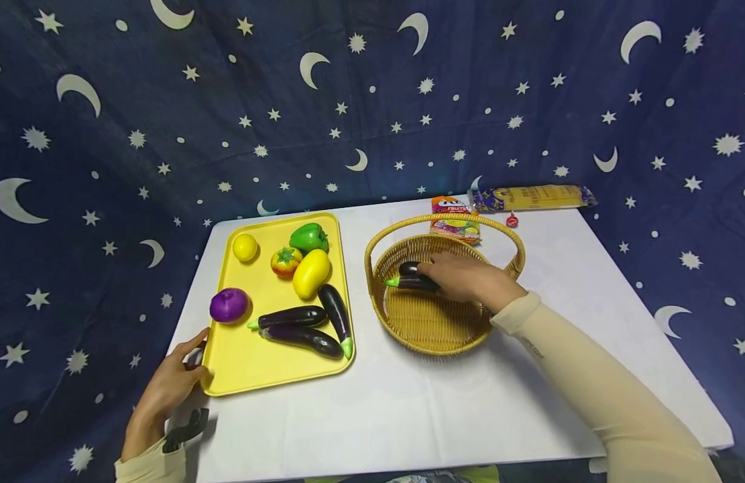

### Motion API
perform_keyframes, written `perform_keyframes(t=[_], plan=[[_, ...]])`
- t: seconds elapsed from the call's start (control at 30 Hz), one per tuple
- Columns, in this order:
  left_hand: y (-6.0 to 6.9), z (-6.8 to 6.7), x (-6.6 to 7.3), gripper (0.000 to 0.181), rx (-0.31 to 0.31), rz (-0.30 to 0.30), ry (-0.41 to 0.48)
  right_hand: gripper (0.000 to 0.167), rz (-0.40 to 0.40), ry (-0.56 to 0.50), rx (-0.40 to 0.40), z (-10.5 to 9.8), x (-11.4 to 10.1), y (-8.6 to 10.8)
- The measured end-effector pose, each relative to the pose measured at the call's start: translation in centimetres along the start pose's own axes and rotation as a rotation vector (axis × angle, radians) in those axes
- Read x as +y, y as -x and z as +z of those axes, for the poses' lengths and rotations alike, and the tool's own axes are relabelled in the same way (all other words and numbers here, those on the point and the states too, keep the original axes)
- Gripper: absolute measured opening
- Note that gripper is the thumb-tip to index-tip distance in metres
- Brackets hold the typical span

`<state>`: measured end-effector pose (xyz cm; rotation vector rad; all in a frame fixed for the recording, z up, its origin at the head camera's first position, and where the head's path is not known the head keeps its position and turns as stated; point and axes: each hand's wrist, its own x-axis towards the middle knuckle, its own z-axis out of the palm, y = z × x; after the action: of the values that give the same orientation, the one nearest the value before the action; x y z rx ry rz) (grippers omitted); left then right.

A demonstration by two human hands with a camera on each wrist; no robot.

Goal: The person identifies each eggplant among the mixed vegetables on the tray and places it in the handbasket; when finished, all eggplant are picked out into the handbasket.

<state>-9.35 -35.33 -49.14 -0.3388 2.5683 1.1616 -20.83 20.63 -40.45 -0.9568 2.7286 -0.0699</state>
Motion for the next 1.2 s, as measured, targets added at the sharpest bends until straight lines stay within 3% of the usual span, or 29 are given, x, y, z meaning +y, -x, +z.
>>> perform_keyframes(t=[0.17,0.37,0.5,0.73,1.0,1.2], plan=[[-0.1,0.2,-0.1,0.100,0.000,0.008,0.023,0.035,0.030,0.032,-0.041,0.7,-0.2,-0.9],[0.1,0.2,-0.3,0.097,-0.010,0.038,0.023,0.047,0.099,0.059,-0.126,1.1,-0.9,-1.6],[0.1,0.2,-0.2,0.097,-0.011,0.021,0.023,0.054,0.141,0.062,-0.159,1.3,-1.1,-2.0],[-0.1,0.1,-0.2,0.096,-0.019,-0.005,0.025,0.053,0.174,0.052,-0.182,1.7,-1.0,-2.7],[0.0,0.2,-0.5,0.094,-0.027,-0.039,0.028,0.040,0.162,0.045,-0.059,2.4,-0.7,-2.5],[0.0,-0.1,-0.2,0.095,-0.016,-0.013,-0.008,0.044,0.150,-0.012,0.045,1.3,-0.9,-1.0]])
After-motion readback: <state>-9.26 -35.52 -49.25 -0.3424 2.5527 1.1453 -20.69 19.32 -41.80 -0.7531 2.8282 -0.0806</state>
